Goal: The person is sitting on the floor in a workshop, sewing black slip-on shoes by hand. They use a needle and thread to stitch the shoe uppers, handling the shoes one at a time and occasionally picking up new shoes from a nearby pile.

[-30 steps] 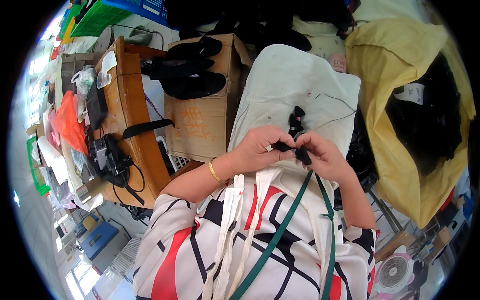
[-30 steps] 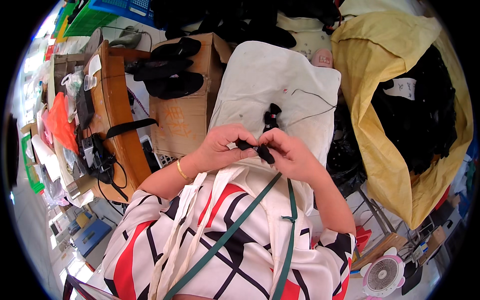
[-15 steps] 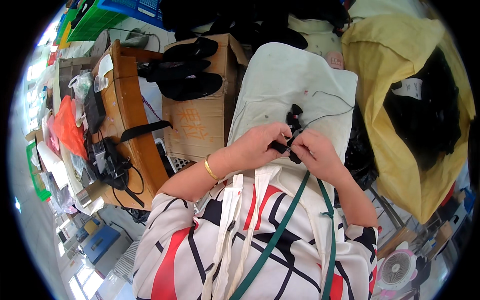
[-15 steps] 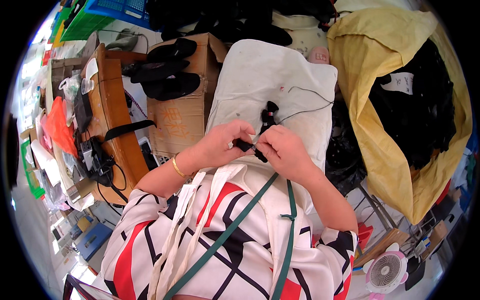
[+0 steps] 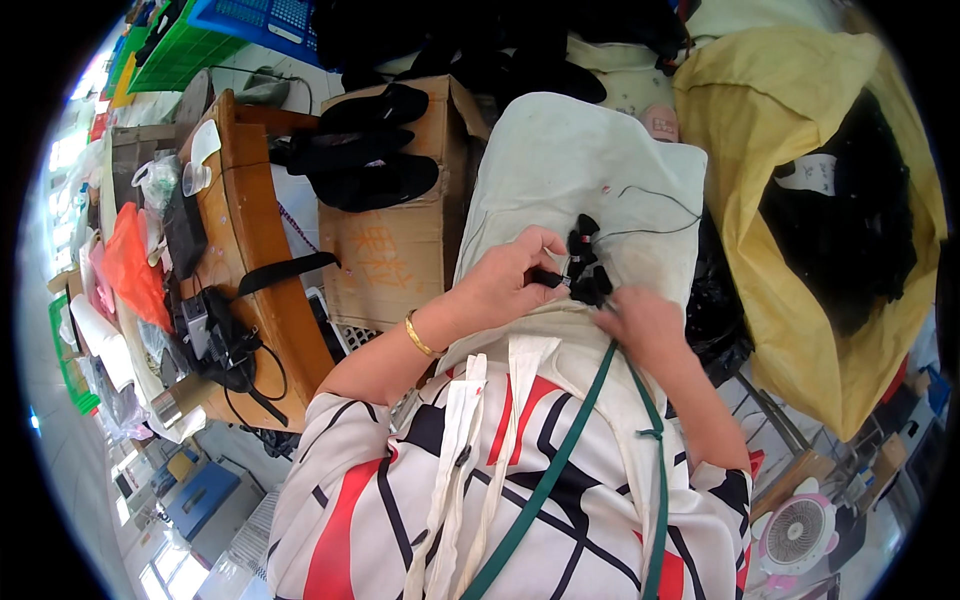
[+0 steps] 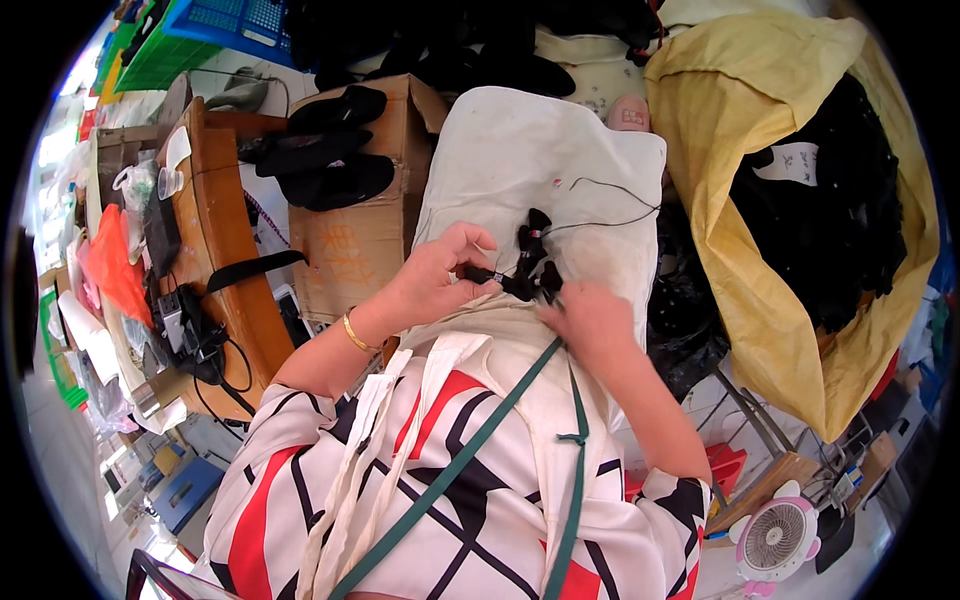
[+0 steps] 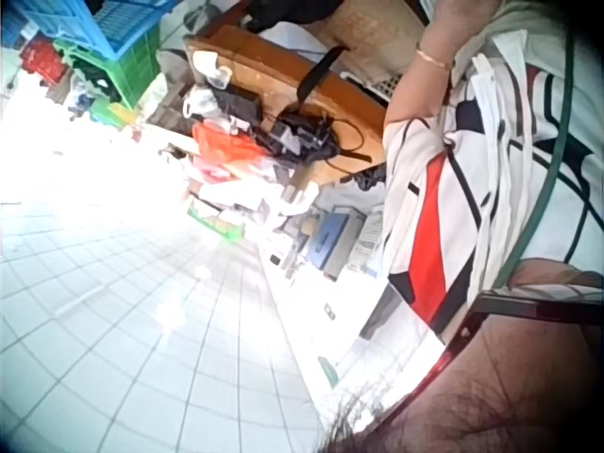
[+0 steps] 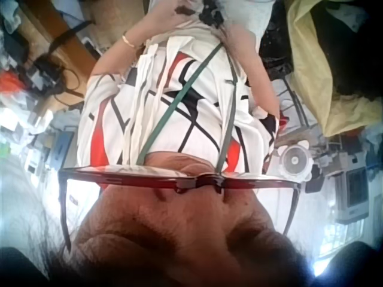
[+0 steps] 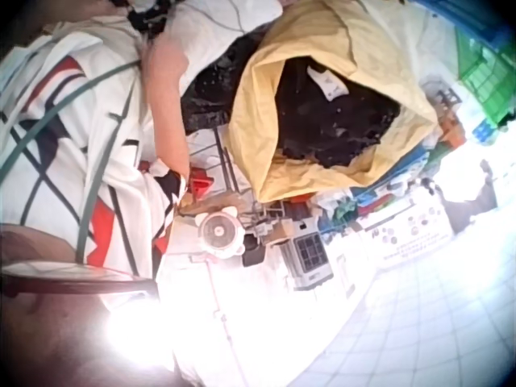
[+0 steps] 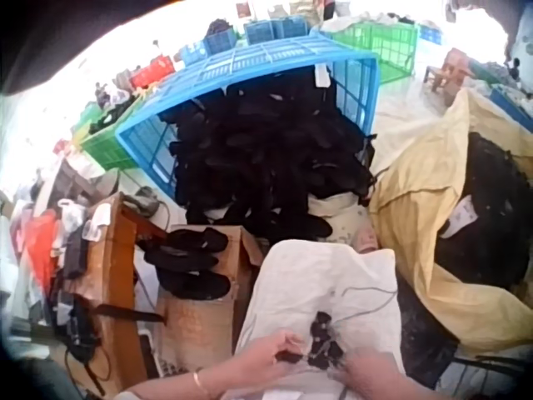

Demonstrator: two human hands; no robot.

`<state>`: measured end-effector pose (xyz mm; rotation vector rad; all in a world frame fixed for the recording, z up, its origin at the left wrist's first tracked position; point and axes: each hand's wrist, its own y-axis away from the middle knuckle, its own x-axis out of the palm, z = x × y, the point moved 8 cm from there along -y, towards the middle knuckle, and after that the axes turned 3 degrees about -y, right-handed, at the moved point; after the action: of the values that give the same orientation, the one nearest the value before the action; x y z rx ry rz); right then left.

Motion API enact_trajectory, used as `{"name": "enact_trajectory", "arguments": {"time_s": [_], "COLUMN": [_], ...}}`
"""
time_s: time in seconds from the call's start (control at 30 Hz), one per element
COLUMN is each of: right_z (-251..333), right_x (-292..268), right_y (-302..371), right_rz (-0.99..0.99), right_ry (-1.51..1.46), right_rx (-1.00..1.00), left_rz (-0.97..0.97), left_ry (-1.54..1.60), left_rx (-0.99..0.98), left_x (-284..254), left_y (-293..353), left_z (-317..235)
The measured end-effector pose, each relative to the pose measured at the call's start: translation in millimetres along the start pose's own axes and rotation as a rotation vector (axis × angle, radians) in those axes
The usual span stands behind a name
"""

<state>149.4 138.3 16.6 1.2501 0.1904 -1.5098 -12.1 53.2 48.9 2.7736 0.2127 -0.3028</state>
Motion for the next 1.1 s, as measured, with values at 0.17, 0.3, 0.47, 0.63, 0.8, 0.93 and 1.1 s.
{"name": "enact_trajectory", "arguments": {"time_s": [0.17,0.3,0.47,0.63,0.8,0.93,1.1], "right_z": [-18,-23,8,10,14,12,8], "right_x": [29,-13,-35,-26,-26,-24,-22], "right_y": [6,12,10,0,-2,-3,-2], "right_rz": [0.058,-0.082,-0.134,-0.145,-0.212,-0.233,-0.195], "right_ry": [-0.203,-0.612,-0.789,-0.764,-0.724,-0.759,-0.809], "right_rx": [0.002,0.094,0.073,0.102,0.06,0.073,0.128], "left_rz": [-0.102,-0.179,-0.22,-0.186,-0.165,-0.171,-0.164], "left_ry": [-0.143,-0.281,-0.5,-0.52,-0.572,-0.547,-0.536], "left_rx": [0.125,0.161,0.277,0.291,0.298,0.338,0.343], "left_x": [-5,-9,3,9,13,14,14], "left_y": [-5,-3,-5,-3,-2,-1,-2], "left_z": [-5,-4,-19,-23,-27,-30,-28]}}
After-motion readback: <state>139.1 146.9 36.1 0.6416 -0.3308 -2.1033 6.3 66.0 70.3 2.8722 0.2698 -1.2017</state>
